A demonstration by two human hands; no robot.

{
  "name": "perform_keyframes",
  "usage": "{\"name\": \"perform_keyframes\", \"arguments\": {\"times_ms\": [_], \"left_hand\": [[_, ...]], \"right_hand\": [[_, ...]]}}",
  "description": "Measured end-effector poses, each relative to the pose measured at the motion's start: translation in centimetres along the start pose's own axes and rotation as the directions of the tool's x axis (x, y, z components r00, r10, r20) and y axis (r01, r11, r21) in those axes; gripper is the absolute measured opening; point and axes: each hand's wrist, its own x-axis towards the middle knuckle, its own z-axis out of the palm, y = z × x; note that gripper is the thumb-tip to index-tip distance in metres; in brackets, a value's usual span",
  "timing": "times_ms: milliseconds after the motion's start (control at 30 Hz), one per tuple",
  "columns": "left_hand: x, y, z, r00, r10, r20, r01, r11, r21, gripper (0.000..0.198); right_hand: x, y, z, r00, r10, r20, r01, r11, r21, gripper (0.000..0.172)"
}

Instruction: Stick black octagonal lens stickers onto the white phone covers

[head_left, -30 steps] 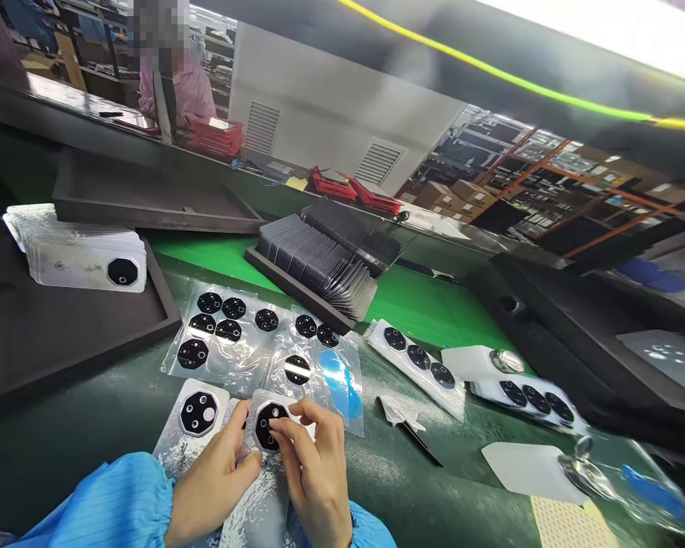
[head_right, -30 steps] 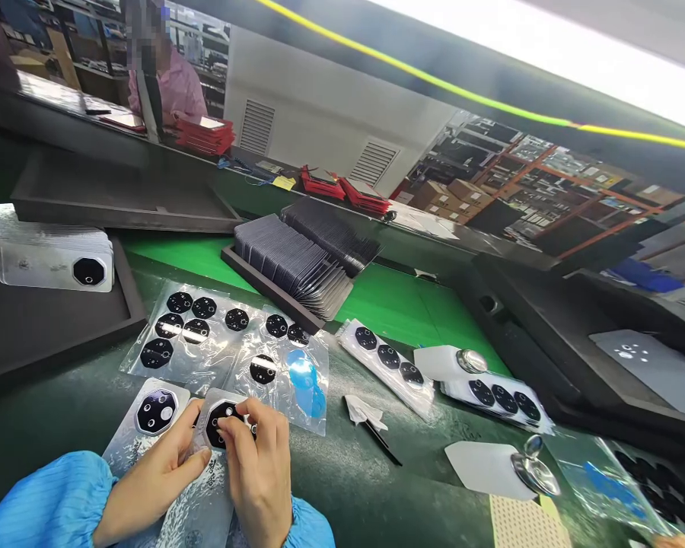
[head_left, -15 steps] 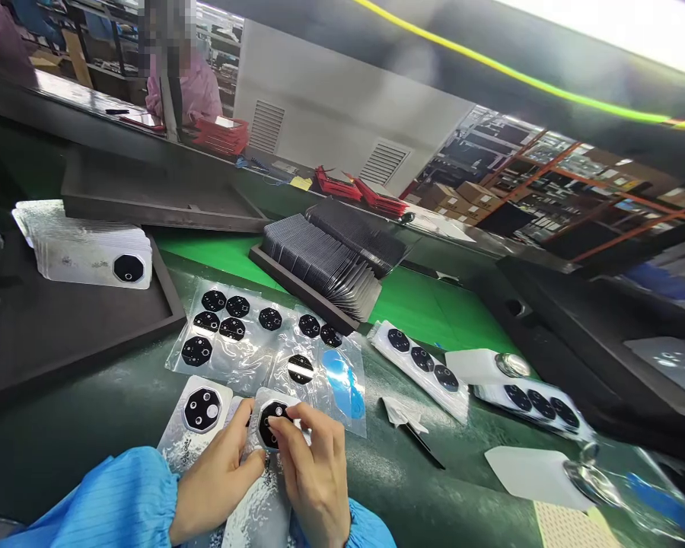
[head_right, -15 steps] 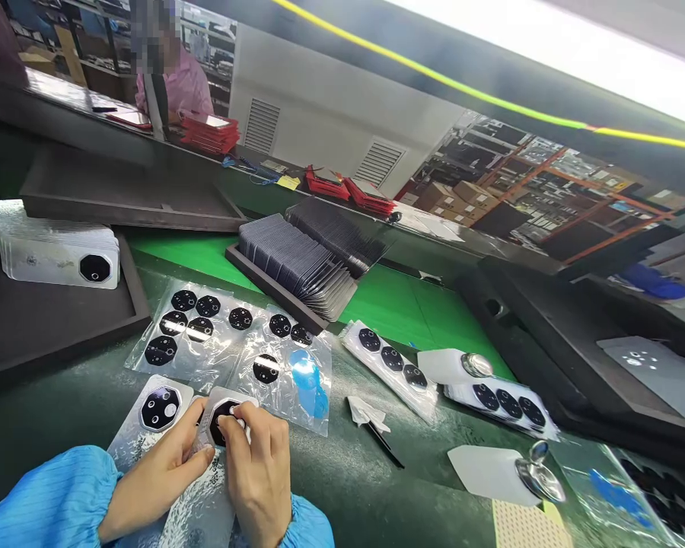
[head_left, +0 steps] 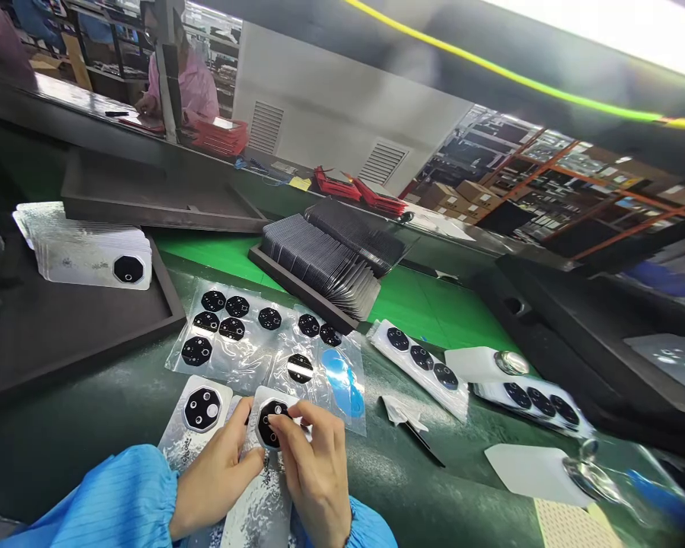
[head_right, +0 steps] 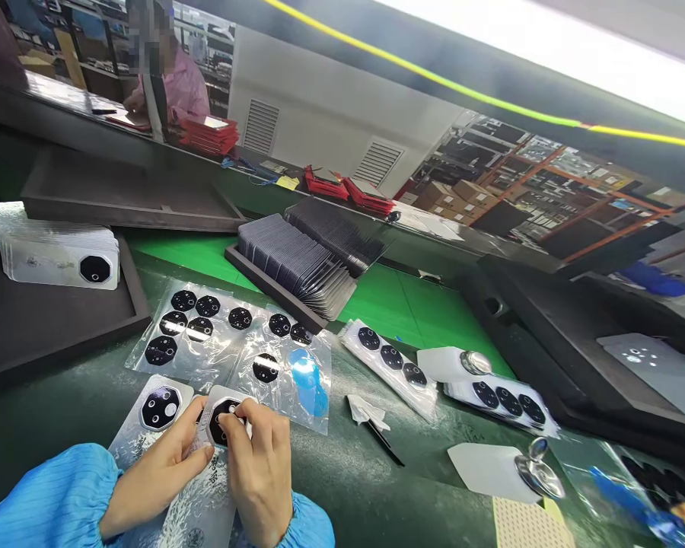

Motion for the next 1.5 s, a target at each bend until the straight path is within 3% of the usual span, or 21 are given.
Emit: {"name": "perform_keyframes", "arguments": {"times_ms": [267,400,533,733,1000,1233,1500], "left_hand": [[0.0,0.0,0.1,0.997,-0.070,-0.025,0.071,0.996,0.047,0.066],[-0.2,0.5,0.0,0.998,-0.066,-0.012,0.066,0.998,0.022,0.066],[-0.1,1.0,-0.1,0.999,-0.001,0.042,0.003,0.999,-0.045,0.059],[0.4,1.0,-0.1,0.993,0.081,0.091,-0.056,0.966,-0.251,0.052],[0.3,1.4,0.0,0.990,0.075,0.123,-0.029,0.941,-0.338,0.048],[0.0,1.0,-0.1,0.996,0.031,0.087,-0.010,0.973,-0.232,0.057],[-0.1,1.1,-0.2,0.996,-0.025,0.086,0.040,0.983,-0.182,0.064]], "right_hand": [[0.1,-0.1,0.0,1.000,-0.008,0.019,0.008,1.000,0.022,0.024],[0.8,0.3,-0.2,0.996,0.092,0.019,-0.094,0.971,0.220,0.019],[1.3,1.3,-0.8,0.946,0.324,0.011,-0.290,0.831,0.475,0.010],[1.0,2.4,-0.7,0.865,0.500,0.031,-0.416,0.681,0.602,0.010],[0.7,2.7,-0.4,0.809,0.577,0.113,-0.484,0.544,0.686,0.018],[-0.1,2.9,0.1,0.743,0.658,0.123,-0.514,0.442,0.735,0.030],[0.0,2.7,0.0,0.706,0.697,0.123,-0.547,0.426,0.721,0.038]]}}
